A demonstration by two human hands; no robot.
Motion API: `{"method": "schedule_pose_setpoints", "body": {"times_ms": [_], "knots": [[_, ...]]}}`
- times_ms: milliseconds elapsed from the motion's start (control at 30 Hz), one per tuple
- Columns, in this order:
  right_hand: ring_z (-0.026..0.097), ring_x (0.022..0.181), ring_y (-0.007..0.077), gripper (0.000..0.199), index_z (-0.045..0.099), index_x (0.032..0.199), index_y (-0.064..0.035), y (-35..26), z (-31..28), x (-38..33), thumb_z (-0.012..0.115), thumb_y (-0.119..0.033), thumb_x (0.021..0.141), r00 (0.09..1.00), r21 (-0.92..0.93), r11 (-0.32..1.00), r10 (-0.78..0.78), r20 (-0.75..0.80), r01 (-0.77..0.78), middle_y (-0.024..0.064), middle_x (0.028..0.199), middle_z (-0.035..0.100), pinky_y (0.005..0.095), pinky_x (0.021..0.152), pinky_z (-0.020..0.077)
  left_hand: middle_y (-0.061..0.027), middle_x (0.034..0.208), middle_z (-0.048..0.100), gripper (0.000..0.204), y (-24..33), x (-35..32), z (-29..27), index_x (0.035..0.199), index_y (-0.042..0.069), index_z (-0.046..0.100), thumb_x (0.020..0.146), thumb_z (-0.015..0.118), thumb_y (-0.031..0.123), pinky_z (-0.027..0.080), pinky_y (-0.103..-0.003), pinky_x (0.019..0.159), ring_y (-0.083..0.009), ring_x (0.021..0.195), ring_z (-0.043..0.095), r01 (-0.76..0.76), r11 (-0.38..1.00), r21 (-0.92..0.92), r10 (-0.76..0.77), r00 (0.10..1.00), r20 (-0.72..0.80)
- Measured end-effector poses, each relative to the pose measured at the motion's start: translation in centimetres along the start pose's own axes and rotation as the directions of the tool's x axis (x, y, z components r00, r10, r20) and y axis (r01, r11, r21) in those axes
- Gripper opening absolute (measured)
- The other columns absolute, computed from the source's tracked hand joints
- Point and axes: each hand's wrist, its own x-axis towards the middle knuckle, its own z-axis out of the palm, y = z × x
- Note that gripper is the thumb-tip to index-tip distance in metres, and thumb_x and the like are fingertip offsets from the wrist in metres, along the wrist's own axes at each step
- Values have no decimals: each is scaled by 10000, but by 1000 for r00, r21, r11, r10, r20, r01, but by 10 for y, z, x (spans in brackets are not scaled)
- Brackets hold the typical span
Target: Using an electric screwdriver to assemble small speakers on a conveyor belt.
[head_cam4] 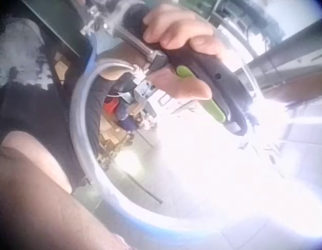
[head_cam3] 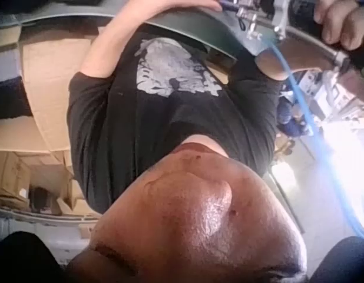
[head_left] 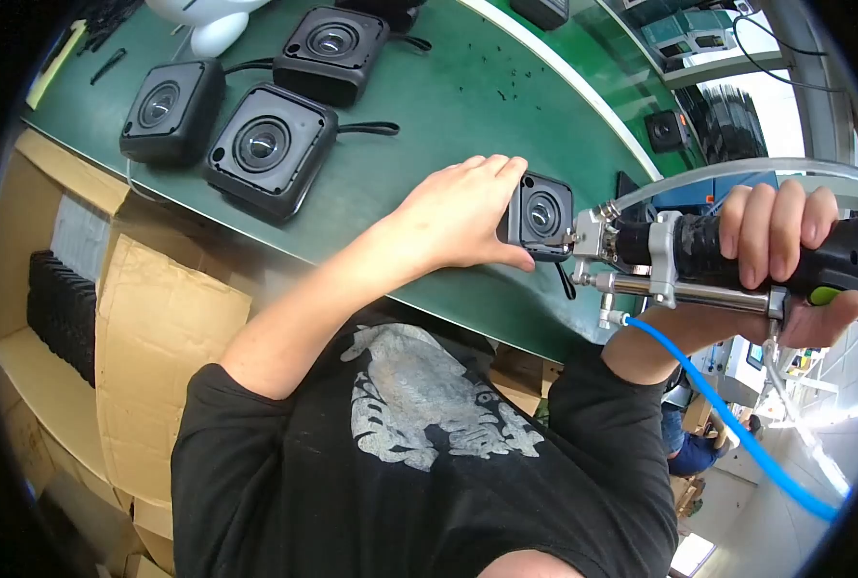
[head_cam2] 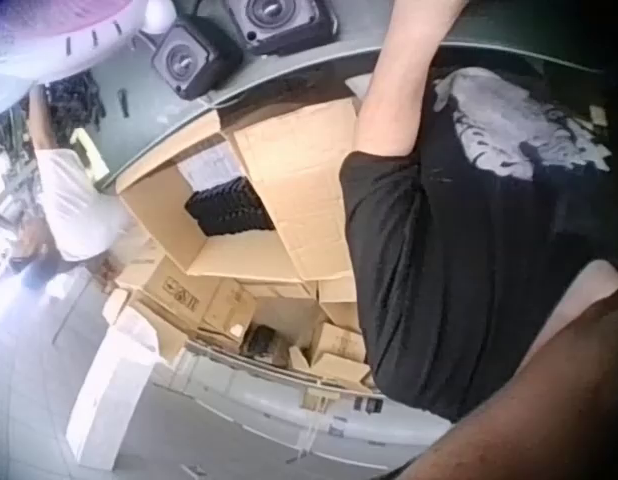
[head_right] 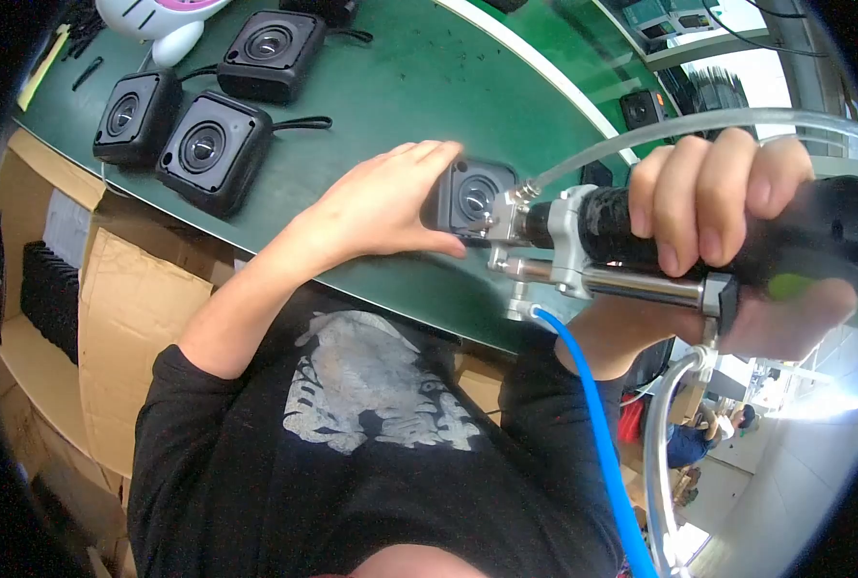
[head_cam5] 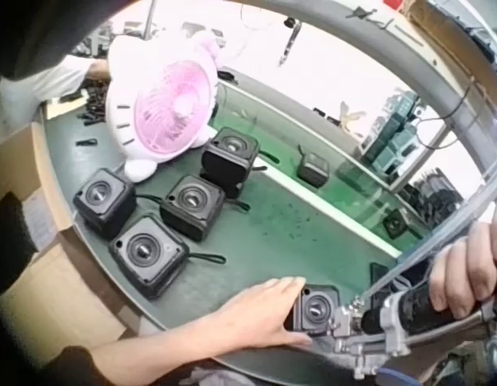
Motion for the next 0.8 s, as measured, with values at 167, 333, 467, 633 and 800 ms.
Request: {"method": "schedule_pose_setpoints", "body": {"times_ms": [167, 333, 467, 633, 800], "knots": [[537, 621, 143, 590, 467, 1073, -52, 18, -2, -2, 586, -605, 905, 996, 18, 996, -90, -7, 90, 22, 772, 520, 323, 621, 432, -237, 1163, 581, 880, -2, 3, -1, 1222, -72, 468, 657, 846, 486, 483, -426, 973, -378, 1121, 580, -4, 1000, 23, 4, 1000, 27], [510, 581, 94, 579, 431, 1062, -48, -40, -32, 11, 630, -564, 888, 992, 7, 994, -108, -71, 109, 5, 758, 475, 267, 613, 418, -251, 1187, 563, 938, 5, 9, -8, 1254, -97, 450, 650, 846, 500, 471, -422, 990, -376, 1147, 561, -23, 993, 116, 7, 991, 132], [518, 566, 99, 602, 426, 1173, 3, -66, -65, 26, 567, -537, 946, 995, -120, 988, -96, 4, 96, 20, 754, 481, 263, 607, 427, -233, 1232, 535, 1047, 18, 27, -5, 1335, -112, 410, 635, 841, 537, 419, -413, 1046, -353, 1200, 512, -249, 916, 314, 200, 963, 182], [555, 577, 120, 382, 542, 1040, 11, -4, -66, 20, 684, -320, 912, 809, -468, 883, -295, -508, 28, 56, 700, 545, 230, 526, 430, -231, 1204, 538, 1136, 37, 53, 6, 1418, -102, 325, 584, 854, 459, 428, -428, 1023, -369, 1143, 527, -182, 881, 436, -29, 900, 435], [603, 642, 123, 274, 600, 929, 0, 15, -87, 1, 706, -250, 890, 708, -487, 870, -297, -640, -75, 51, 754, 617, 250, 610, 480, -270, 1213, 511, 1207, 23, 115, -11, 1462, -78, 205, 524, 857, 311, 383, -557, 1049, -437, 1166, 507, -278, 784, 556, 27, 909, 416]]}}
